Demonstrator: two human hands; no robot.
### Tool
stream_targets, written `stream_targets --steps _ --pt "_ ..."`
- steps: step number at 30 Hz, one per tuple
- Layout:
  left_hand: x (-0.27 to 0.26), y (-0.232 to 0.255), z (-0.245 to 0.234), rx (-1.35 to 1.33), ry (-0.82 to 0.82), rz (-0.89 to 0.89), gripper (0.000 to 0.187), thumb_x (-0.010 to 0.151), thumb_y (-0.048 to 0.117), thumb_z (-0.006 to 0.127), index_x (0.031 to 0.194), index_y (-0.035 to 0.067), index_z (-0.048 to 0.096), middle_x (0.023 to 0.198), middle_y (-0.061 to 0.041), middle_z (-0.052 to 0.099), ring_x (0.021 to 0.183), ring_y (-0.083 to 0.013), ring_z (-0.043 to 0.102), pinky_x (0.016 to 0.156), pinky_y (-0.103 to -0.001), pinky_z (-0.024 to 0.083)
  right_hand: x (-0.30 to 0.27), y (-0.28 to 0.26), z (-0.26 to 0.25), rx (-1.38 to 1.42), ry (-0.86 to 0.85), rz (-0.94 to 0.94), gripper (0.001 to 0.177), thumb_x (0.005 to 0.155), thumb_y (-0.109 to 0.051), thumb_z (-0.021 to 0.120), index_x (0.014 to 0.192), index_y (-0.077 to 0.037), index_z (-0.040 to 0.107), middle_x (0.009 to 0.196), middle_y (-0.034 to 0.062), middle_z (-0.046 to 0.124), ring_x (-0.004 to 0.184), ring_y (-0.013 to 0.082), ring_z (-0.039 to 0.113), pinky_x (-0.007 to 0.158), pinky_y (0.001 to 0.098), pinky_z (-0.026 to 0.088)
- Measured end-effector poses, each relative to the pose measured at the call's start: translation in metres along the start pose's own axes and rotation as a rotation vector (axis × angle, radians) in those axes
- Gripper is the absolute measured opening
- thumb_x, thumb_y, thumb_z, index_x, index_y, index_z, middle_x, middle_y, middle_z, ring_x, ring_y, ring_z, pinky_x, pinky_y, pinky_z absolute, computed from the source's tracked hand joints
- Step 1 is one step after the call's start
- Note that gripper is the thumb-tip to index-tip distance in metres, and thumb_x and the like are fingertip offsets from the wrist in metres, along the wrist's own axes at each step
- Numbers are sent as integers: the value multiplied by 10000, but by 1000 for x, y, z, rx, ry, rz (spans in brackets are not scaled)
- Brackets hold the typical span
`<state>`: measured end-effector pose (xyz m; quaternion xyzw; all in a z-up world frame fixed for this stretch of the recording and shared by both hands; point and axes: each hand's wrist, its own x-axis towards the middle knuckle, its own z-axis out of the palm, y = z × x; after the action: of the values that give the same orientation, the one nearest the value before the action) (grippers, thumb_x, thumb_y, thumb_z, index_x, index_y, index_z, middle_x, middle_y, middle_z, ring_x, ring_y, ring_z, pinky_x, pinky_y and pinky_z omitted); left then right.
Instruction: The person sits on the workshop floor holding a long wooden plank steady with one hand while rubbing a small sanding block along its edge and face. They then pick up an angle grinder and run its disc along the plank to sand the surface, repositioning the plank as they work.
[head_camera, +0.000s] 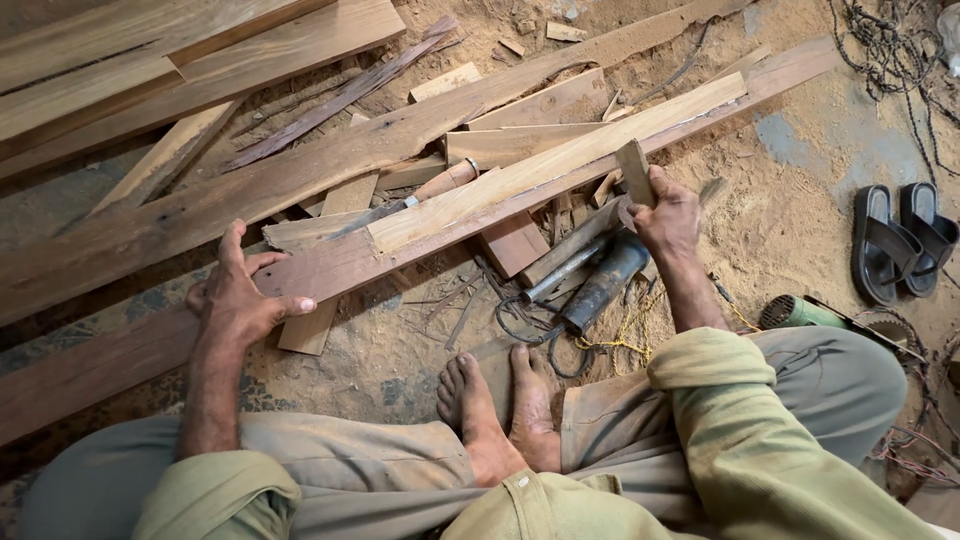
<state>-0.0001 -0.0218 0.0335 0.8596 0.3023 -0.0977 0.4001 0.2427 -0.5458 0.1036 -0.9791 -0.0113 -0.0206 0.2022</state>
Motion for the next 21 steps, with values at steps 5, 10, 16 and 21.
stream_targets --steps 5,10,16,21 --pt "0 7 -1 39 -20 -70 1511 460 309 1018 1651 208 93 1394 21 656 1440 -251 442 1226 -583 99 -7 -15 3 80 -23 42 552 884 -26 750 1409 -95 594 1222 177 704 932 270 738 736 345 657" --pt "-3 9 -3 20 -13 -56 1503 472 305 1016 1638 194 74 1372 31 665 1441 -236 427 1213 -590 79 -41 -58 13 126 -139 -55 221 928 78 653 1143 56 606 1274 232 704 1064 314 717 917 388 634" --pt "-4 13 -3 0 4 -38 1475 465 251 1020 1630 195 118 1356 19 679 1426 -232 458 1225 -579 87 -85 -107 34 196 -129 42 559 911 83 604 1420 -145 571 1277 245 656 1016 333 726 807 371 614" --pt "-5 16 -5 6 -6 -67 1494 452 264 1028 1630 205 111 1364 36 668 1412 -225 467 1212 -568 126 -115 -127 54 280 -188 -85 473 907 79 617 1348 -92 638 1287 241 671 984 314 755 768 344 627"
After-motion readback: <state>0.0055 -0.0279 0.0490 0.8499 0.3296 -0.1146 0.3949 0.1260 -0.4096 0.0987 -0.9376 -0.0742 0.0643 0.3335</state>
